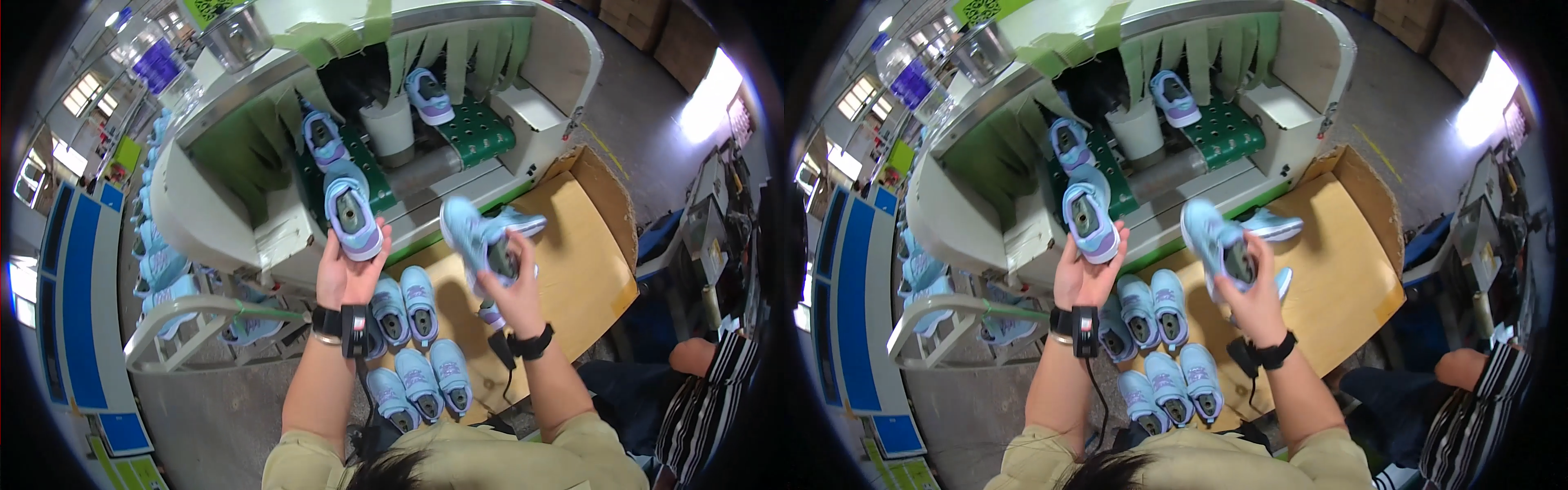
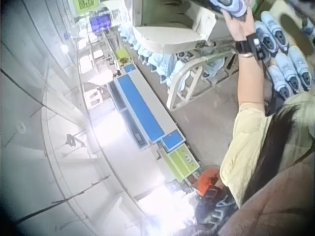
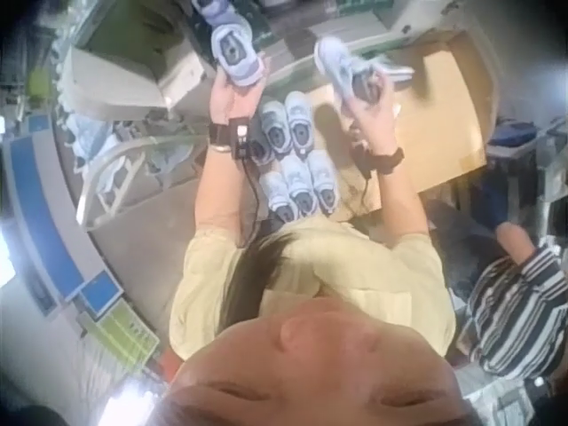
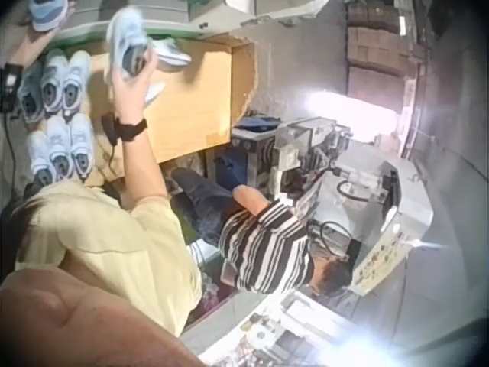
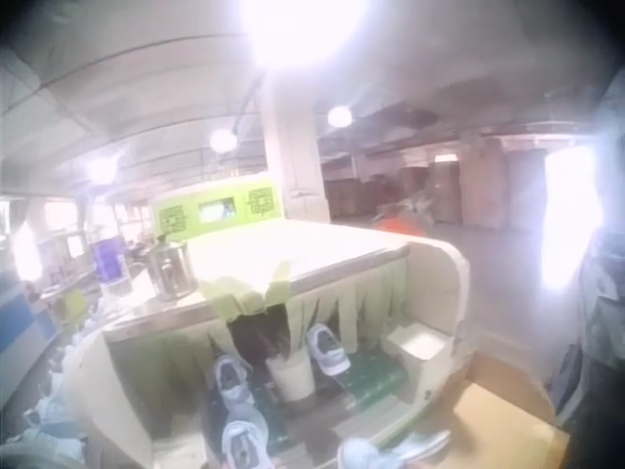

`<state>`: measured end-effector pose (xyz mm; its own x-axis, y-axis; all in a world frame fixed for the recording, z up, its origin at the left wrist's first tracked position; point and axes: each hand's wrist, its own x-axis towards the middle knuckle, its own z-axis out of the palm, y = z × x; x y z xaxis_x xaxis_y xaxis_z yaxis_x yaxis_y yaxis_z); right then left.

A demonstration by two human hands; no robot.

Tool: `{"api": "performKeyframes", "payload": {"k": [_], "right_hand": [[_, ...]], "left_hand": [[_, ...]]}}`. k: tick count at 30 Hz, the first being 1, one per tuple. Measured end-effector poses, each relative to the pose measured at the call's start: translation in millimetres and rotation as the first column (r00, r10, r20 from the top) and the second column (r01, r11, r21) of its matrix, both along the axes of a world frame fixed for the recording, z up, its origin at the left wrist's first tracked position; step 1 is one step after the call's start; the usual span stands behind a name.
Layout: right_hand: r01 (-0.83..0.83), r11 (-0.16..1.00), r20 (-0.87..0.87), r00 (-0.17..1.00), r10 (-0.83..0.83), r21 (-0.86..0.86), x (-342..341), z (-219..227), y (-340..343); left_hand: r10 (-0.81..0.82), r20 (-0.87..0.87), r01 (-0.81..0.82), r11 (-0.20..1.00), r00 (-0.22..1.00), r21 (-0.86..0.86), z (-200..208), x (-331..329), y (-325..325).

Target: The recorder is sorting and placing shoes into a heat-treatment machine in a shoe factory.

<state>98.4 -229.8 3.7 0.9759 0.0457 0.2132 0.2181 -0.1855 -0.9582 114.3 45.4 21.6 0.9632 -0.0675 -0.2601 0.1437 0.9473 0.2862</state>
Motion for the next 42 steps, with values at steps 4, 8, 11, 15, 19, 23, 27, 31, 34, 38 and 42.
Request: {"api": "performKeyframes", "payload": {"k": [4,8,11,15,19,23,27,31,34,38,42], "right_hand": [[0.113,0.993,0.326,0.938,-0.119,0.036,78.5,57.3,12.2],[0.171,0.955,0.402,0.914,-0.061,-0.244,170.3,44.5,2.5],[0.064,0.956,0.343,0.938,0.04,-0.286,186.5,40.3,8.8],[-0.066,0.986,0.249,0.968,0.026,0.153,181.3,26.2,-8.2],[0.09,0.927,-0.023,0.994,-0.106,-0.365,112.9,-57.0,-57.1],[0.066,0.515,0.119,0.99,0.07,-0.854,-11.2,-113.8,-89.4],[0.042,0.988,-0.269,0.96,-0.081,-0.146,-51.9,-159.9,-166.0],[0.039,0.833,-0.167,0.974,-0.156,-0.552,-57.4,-157.0,-124.1],[-0.09,0.94,-0.181,0.983,0.031,-0.329,-42.0,-150.7,-63.9],[0.017,0.94,-0.018,1.0,-0.025,-0.341,39.3,-123.1,-42.1],[0.217,0.438,0.229,0.973,-0.026,-0.872,128.8,-108.9,-84.3]], "left_hand": [[0.084,-0.056,-0.09,0.989,0.995,-0.119,7.8,2.9,2.3],[0.038,-0.027,-0.042,0.986,0.999,-0.16,1.1,19.6,2.6],[0.039,0.005,-0.038,0.978,0.999,-0.207,2.4,17.2,12.5],[0.014,-0.014,-0.016,0.979,1.0,-0.203,9.7,12.9,19.1],[0.051,-0.043,-0.058,0.982,0.998,-0.181,10.8,9.9,10.2],[0.026,-0.049,-0.035,0.98,0.998,-0.194,13.6,-9.5,6.2],[-0.04,-0.113,0.024,0.99,0.993,-0.136,-13.7,-30.2,-8.6],[-0.227,-0.223,0.213,0.973,0.948,-0.084,-46.1,-54.7,-51.7],[-0.327,-0.306,0.316,0.945,0.894,-0.085,-63.5,-74.4,-79.1],[-0.35,-0.332,0.35,0.935,0.876,-0.062,-56.3,-99.9,-84.0],[-0.359,-0.339,0.364,0.93,0.869,-0.053,-57.0,-121.1,-75.1]]}}
